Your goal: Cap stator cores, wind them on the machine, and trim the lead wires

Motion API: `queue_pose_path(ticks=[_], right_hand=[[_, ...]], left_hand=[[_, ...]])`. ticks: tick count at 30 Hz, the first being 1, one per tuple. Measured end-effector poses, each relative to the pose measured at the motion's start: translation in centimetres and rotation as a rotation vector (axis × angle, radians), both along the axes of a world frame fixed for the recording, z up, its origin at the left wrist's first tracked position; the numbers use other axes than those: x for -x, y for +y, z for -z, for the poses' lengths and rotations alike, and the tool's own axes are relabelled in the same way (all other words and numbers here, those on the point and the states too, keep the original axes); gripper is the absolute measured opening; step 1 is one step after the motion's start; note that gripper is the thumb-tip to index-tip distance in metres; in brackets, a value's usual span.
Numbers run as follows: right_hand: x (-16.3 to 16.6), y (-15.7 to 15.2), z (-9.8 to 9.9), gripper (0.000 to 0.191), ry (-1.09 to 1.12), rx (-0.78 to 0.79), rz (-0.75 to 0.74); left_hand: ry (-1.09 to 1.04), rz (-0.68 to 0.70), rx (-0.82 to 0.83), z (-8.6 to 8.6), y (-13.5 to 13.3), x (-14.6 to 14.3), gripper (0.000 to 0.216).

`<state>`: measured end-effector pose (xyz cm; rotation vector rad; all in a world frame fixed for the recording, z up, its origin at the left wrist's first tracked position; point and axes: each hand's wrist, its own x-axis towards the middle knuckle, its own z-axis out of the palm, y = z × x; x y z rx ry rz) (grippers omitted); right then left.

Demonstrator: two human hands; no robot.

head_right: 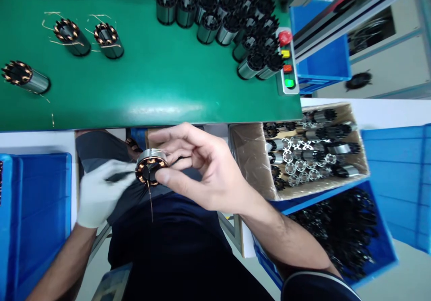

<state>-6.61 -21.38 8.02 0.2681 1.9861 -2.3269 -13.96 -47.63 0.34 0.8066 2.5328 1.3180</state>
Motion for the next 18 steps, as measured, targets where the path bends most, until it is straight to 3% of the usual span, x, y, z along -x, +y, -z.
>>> queue_pose_path(ticks=[2, 4, 6, 9, 13, 15, 18], right_hand=[[0.0, -0.4, 0.0, 0.047, 0.037, -0.027, -0.016], [0.1, -0.9, 0.3, 0.048, 0.056, -0.047, -0.034], [0.2, -1.3, 0.6, 0.048, 0.052, -0.065, -0.045], [0.1, -1.1, 1.1, 0.049, 0.06, -0.027, -0.07], [-0.6, -0.2, 1.3, 0.06, 0.066, 0.044, -0.118], [-0.7, -0.1, 1.4, 0.063, 0.057, 0.015, -0.168], [-0.5, -0.6, 1.6, 0.063, 0.064, -0.051, -0.255]], left_hand=[[-0.058, -0.096, -0.133, -2.0, 0.2, 0.1, 0.019], [-0.033, -0.086, -0.231, -4.1, 0.8, 0.2, 0.033], [-0.043, -0.07, -0.315, -5.2, 1.7, 0.1, 0.028], [-0.226, -0.079, -0.408, -3.8, 2.3, -0.5, 0.012], [-0.465, -0.166, -0.365, -0.4, 1.5, -0.8, 0.023], [-0.455, -0.171, -0.343, -0.6, 0.9, -0.4, 0.021], [-0.432, -0.017, -0.347, -2.9, 1.0, 0.2, 0.021]])
